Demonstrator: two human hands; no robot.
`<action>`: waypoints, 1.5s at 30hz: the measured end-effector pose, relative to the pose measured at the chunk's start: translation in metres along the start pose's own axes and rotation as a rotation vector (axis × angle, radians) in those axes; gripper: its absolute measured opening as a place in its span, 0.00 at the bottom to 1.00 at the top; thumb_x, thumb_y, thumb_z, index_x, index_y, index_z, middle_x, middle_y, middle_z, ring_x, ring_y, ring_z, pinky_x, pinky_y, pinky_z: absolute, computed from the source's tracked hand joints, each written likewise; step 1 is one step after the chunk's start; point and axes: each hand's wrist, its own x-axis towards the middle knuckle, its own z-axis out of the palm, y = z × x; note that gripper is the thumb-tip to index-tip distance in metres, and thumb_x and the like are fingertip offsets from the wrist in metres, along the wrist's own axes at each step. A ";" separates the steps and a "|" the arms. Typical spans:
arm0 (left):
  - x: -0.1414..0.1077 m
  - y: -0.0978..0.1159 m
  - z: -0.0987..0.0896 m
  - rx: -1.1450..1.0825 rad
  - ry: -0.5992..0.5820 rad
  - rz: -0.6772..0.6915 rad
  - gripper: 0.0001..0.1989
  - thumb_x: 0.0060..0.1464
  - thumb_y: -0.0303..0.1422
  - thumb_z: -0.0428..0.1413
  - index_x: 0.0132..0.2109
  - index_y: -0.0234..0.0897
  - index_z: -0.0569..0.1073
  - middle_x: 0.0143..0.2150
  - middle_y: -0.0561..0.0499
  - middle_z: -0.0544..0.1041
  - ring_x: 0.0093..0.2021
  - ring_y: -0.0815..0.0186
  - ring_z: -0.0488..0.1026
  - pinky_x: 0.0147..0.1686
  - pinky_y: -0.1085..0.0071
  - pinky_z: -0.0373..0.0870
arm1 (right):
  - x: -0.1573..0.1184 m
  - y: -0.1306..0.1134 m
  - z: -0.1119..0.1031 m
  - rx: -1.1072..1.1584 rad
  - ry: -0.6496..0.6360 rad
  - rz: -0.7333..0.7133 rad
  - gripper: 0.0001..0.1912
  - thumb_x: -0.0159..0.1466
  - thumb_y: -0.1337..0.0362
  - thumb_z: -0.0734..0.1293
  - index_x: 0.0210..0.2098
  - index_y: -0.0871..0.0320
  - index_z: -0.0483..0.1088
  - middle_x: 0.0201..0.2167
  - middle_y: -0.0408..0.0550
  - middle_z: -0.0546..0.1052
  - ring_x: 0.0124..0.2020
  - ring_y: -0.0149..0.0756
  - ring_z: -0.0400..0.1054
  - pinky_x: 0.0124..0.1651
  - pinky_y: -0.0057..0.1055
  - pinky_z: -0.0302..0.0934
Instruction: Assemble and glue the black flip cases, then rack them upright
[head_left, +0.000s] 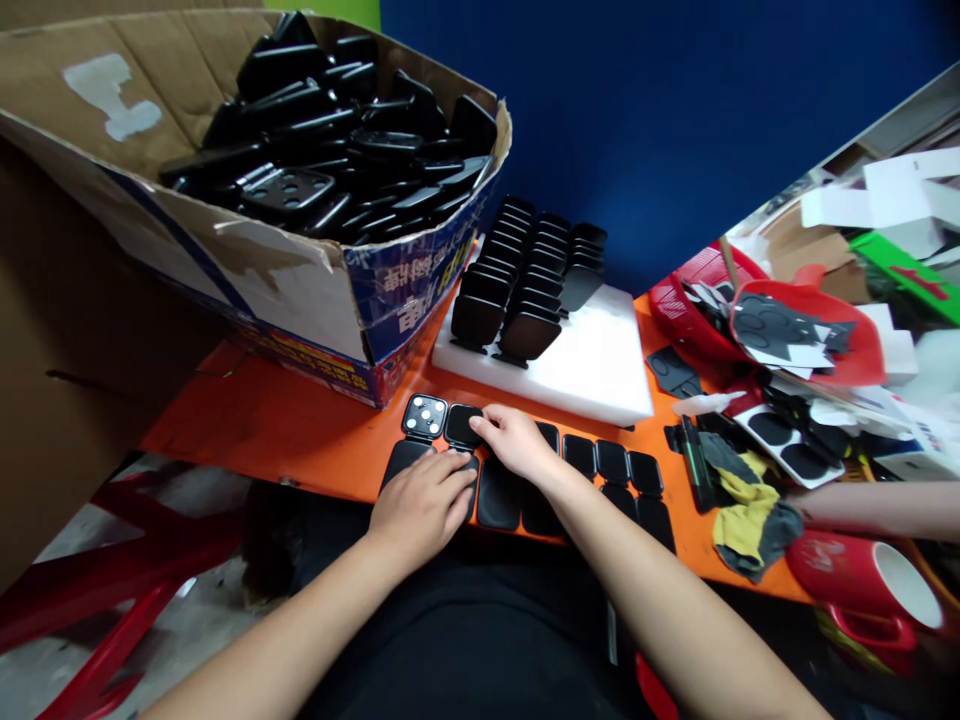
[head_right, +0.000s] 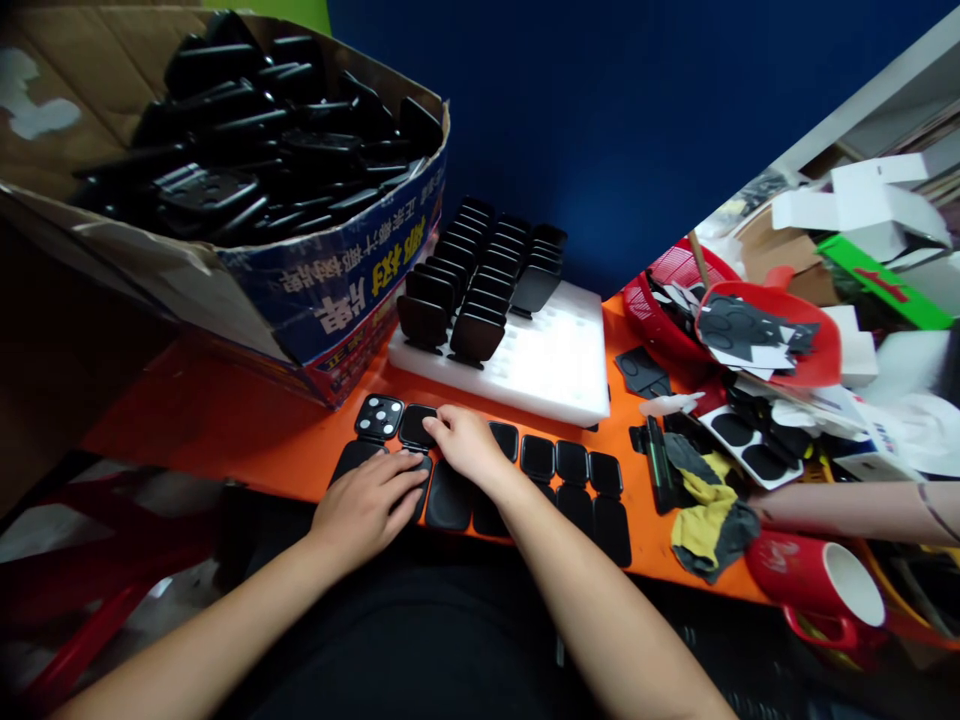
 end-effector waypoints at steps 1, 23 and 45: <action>0.000 0.000 0.000 0.001 -0.004 -0.002 0.12 0.57 0.31 0.51 0.46 0.42 0.75 0.50 0.50 0.76 0.49 0.60 0.73 0.53 0.57 0.67 | 0.001 -0.001 -0.001 -0.025 -0.002 0.022 0.17 0.61 0.58 0.60 0.18 0.57 0.56 0.17 0.38 0.61 0.22 0.29 0.55 0.27 0.26 0.46; -0.001 -0.001 0.000 0.008 0.042 0.006 0.12 0.56 0.31 0.51 0.45 0.41 0.75 0.49 0.49 0.76 0.47 0.58 0.74 0.51 0.57 0.69 | 0.001 -0.023 -0.008 -0.580 0.016 0.032 0.24 0.63 0.48 0.58 0.32 0.62 0.73 0.31 0.61 0.77 0.35 0.47 0.70 0.37 0.37 0.59; 0.000 -0.015 0.006 0.183 0.037 0.206 0.17 0.59 0.40 0.46 0.49 0.41 0.72 0.50 0.47 0.75 0.45 0.54 0.74 0.47 0.55 0.71 | -0.082 0.022 -0.019 -0.268 0.303 -0.175 0.17 0.66 0.59 0.57 0.50 0.55 0.69 0.47 0.45 0.75 0.50 0.33 0.66 0.54 0.27 0.56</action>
